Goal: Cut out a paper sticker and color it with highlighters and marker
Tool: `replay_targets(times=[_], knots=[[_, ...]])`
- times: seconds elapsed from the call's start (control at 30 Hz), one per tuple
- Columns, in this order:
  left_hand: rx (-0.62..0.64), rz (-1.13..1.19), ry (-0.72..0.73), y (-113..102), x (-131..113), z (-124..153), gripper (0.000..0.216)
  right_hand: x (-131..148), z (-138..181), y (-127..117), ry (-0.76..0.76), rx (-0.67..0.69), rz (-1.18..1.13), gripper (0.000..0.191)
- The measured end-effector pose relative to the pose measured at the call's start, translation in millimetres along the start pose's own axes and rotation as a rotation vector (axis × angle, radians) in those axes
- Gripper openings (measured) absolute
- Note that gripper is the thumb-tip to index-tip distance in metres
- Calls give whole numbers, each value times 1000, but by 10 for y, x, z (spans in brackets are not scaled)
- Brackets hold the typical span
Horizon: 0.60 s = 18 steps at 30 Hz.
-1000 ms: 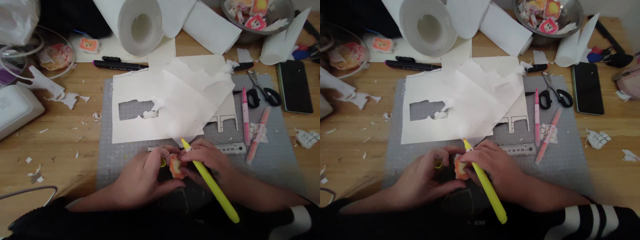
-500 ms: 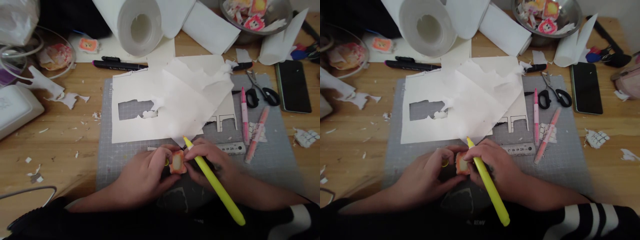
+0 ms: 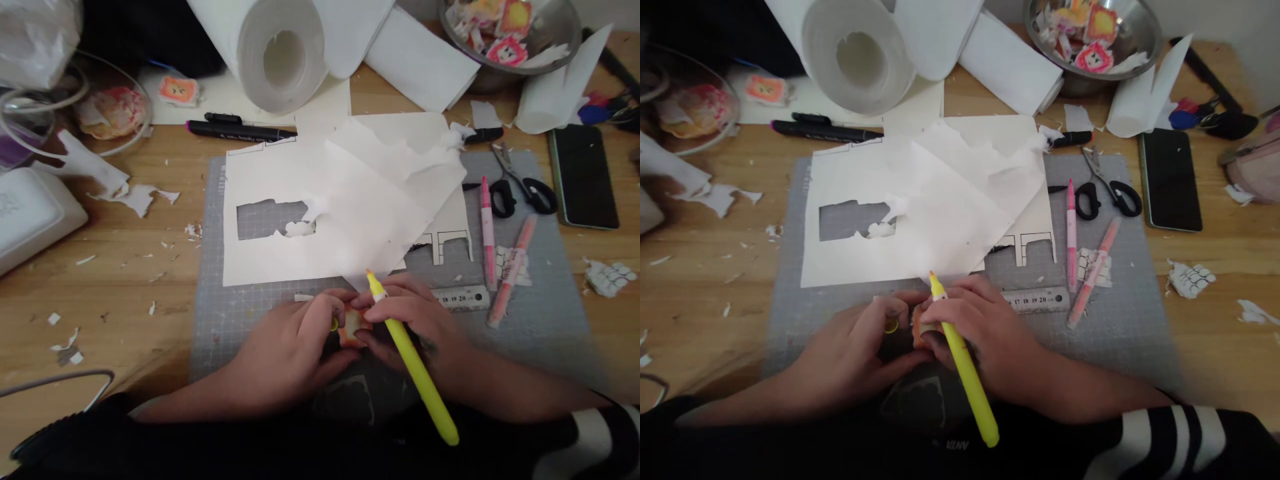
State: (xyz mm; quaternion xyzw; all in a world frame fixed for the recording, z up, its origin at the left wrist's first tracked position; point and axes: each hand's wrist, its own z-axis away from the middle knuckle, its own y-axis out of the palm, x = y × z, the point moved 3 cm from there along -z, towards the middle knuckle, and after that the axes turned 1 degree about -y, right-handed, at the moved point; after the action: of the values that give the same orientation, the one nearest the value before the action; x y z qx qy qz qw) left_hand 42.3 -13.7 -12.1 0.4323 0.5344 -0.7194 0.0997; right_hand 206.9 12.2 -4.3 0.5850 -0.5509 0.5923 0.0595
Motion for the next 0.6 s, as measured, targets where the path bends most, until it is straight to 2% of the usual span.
replay_targets(times=[0.13, 0.23, 0.37, 0.53, 0.6], knots=[[1, 36, 4, 13, 4, -5, 20, -17, 7, 58, -15, 64, 39, 12], [-7, 31, 21, 23, 6, 0, 22, -7, -2, 57, -30, 48, 20, 9], [-6, 0, 19, 23, 7, 1, 22, -9, -12, -1, 35, -74, -75, 17], [8, -20, 20, 17, 10, 2, 26, 2, -20, -126, 181, -310, -175, 25], [-1, -16, 21, 12, 9, 2, 26, 6, -24, -151, 190, -339, -172, 26]])
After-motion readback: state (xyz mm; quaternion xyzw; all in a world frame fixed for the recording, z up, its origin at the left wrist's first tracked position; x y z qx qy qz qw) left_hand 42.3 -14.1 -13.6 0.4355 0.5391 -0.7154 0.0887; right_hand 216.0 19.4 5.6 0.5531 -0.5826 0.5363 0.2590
